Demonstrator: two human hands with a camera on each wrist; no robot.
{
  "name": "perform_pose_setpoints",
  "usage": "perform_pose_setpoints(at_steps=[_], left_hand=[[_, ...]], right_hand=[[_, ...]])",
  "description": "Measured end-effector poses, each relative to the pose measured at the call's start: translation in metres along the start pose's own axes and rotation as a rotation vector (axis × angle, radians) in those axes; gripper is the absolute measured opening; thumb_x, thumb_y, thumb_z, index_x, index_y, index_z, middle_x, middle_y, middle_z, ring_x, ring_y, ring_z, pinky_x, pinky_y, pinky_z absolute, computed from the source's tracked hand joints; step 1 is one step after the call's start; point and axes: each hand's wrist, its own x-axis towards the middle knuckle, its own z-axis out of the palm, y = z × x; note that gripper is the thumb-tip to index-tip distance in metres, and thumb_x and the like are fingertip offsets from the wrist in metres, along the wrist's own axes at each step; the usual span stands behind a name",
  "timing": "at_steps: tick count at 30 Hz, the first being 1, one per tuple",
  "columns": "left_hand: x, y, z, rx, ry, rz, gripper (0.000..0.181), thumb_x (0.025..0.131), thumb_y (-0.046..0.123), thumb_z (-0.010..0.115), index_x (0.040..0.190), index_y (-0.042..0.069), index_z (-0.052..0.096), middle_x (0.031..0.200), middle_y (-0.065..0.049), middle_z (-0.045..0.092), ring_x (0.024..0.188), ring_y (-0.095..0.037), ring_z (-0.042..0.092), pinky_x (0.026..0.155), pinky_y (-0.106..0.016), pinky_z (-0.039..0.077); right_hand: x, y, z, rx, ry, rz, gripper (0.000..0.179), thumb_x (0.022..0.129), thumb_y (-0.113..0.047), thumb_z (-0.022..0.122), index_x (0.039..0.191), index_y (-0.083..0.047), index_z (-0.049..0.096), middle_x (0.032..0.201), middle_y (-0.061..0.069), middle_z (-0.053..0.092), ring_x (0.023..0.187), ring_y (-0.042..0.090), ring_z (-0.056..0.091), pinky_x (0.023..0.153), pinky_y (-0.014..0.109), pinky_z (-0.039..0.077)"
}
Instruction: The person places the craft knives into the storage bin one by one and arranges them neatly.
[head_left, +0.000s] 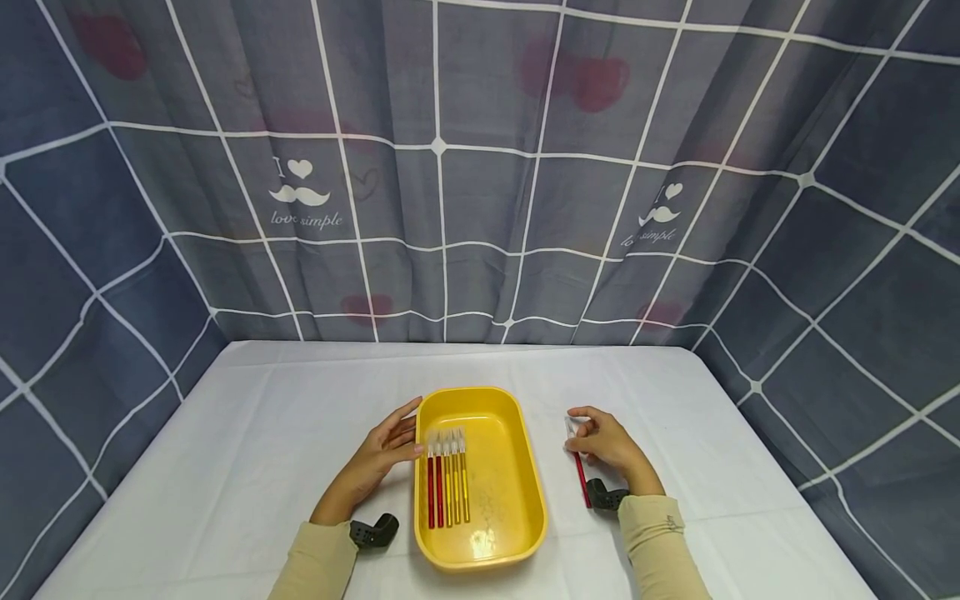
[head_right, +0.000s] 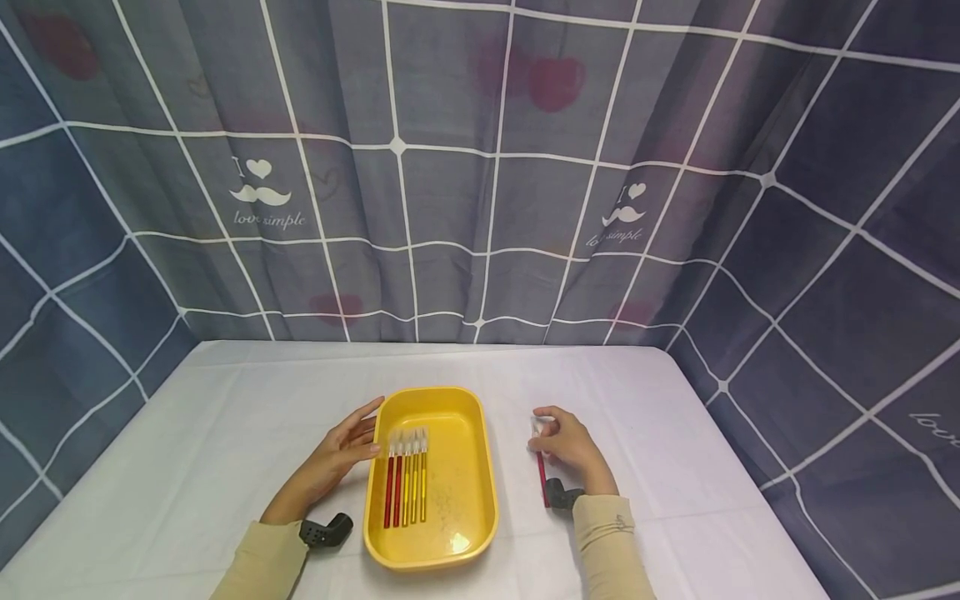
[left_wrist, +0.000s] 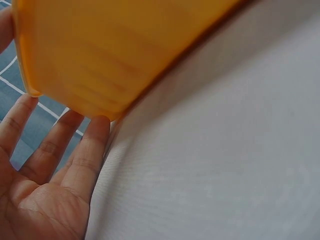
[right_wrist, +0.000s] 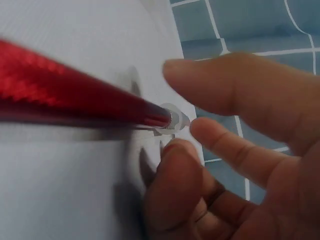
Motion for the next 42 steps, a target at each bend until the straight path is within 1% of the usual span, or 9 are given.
perform_pose_setpoints(at_steps=[7, 10, 15, 19, 22, 25, 30, 36, 42], left_hand=[[0.0, 0.002, 0.0, -0.001, -0.01, 0.017, 0.086, 0.098, 0.005, 0.072, 0.171, 0.001, 0.027, 0.163, -0.036, 0.037, 0.141, -0.042, 0.048, 0.104, -0.023, 0.051], [0.0, 0.002, 0.0, -0.002, -0.014, 0.02, 0.086, 0.098, 0.005, 0.072, 0.171, 0.001, 0.026, 0.163, -0.037, 0.036, 0.142, -0.044, 0.047, 0.104, -0.023, 0.051], [0.0, 0.002, 0.0, -0.005, -0.016, 0.016, 0.087, 0.098, 0.005, 0.072, 0.171, 0.001, 0.026, 0.163, -0.036, 0.036, 0.143, -0.045, 0.046, 0.105, -0.023, 0.051], [0.0, 0.003, 0.0, -0.004, -0.015, 0.014, 0.088, 0.097, 0.006, 0.073, 0.171, 0.002, 0.026, 0.163, -0.036, 0.037, 0.144, -0.045, 0.046, 0.104, -0.023, 0.051], [0.0, 0.003, 0.0, -0.003, -0.018, 0.02, 0.087, 0.097, 0.006, 0.073, 0.171, 0.001, 0.026, 0.163, -0.036, 0.037, 0.143, -0.045, 0.047, 0.105, -0.023, 0.051], [0.0, 0.003, 0.0, -0.007, -0.023, 0.025, 0.087, 0.098, 0.005, 0.072, 0.171, 0.001, 0.026, 0.163, -0.037, 0.037, 0.143, -0.046, 0.047, 0.104, -0.023, 0.051], [0.0, 0.003, 0.0, -0.008, -0.019, 0.022, 0.087, 0.097, 0.006, 0.073, 0.171, 0.001, 0.026, 0.163, -0.036, 0.038, 0.143, -0.046, 0.047, 0.104, -0.023, 0.051], [0.0, 0.003, 0.0, -0.008, -0.018, 0.016, 0.087, 0.097, 0.006, 0.073, 0.171, 0.002, 0.027, 0.164, -0.036, 0.037, 0.144, -0.046, 0.046, 0.105, -0.023, 0.051], [0.0, 0.001, 0.001, 0.001, -0.005, -0.01, 0.087, 0.098, 0.006, 0.073, 0.171, 0.003, 0.027, 0.163, -0.034, 0.038, 0.141, -0.037, 0.051, 0.104, -0.024, 0.052]], right_hand=[[-0.004, -0.008, 0.003, -0.126, 0.032, 0.05, 0.068, 0.08, 0.005, 0.086, 0.142, 0.006, 0.06, 0.084, 0.005, 0.052, 0.057, 0.014, 0.049, 0.055, 0.024, 0.048], [-0.004, -0.011, 0.005, -0.175, 0.044, 0.053, 0.067, 0.079, 0.006, 0.087, 0.142, 0.005, 0.062, 0.085, 0.006, 0.052, 0.056, 0.015, 0.049, 0.057, 0.025, 0.048], [-0.005, -0.012, 0.005, -0.206, 0.049, 0.051, 0.065, 0.078, 0.007, 0.085, 0.14, 0.004, 0.064, 0.086, 0.007, 0.053, 0.059, 0.015, 0.05, 0.058, 0.024, 0.048], [-0.008, -0.012, 0.004, -0.157, 0.036, 0.044, 0.064, 0.079, 0.009, 0.083, 0.139, 0.006, 0.063, 0.087, 0.007, 0.053, 0.059, 0.015, 0.054, 0.057, 0.024, 0.052], [-0.009, -0.012, 0.002, -0.089, 0.008, 0.032, 0.065, 0.08, 0.011, 0.081, 0.141, 0.009, 0.059, 0.087, 0.007, 0.053, 0.062, 0.017, 0.056, 0.056, 0.025, 0.055], [-0.009, -0.012, 0.0, -0.046, -0.03, 0.007, 0.066, 0.081, 0.011, 0.08, 0.143, 0.011, 0.056, 0.089, 0.008, 0.055, 0.067, 0.018, 0.057, 0.057, 0.027, 0.057], [-0.01, -0.015, -0.004, -0.012, -0.077, -0.047, 0.066, 0.085, 0.01, 0.079, 0.145, 0.012, 0.053, 0.095, 0.011, 0.056, 0.072, 0.019, 0.059, 0.06, 0.031, 0.06], [-0.011, -0.023, -0.003, 0.036, -0.099, -0.094, 0.066, 0.089, 0.008, 0.077, 0.149, 0.012, 0.049, 0.102, 0.015, 0.059, 0.072, 0.019, 0.065, 0.066, 0.035, 0.063], [-0.011, -0.032, 0.001, 0.077, -0.119, -0.121, 0.068, 0.09, 0.007, 0.077, 0.151, 0.011, 0.048, 0.102, 0.014, 0.06, 0.073, 0.021, 0.067, 0.068, 0.037, 0.064]])
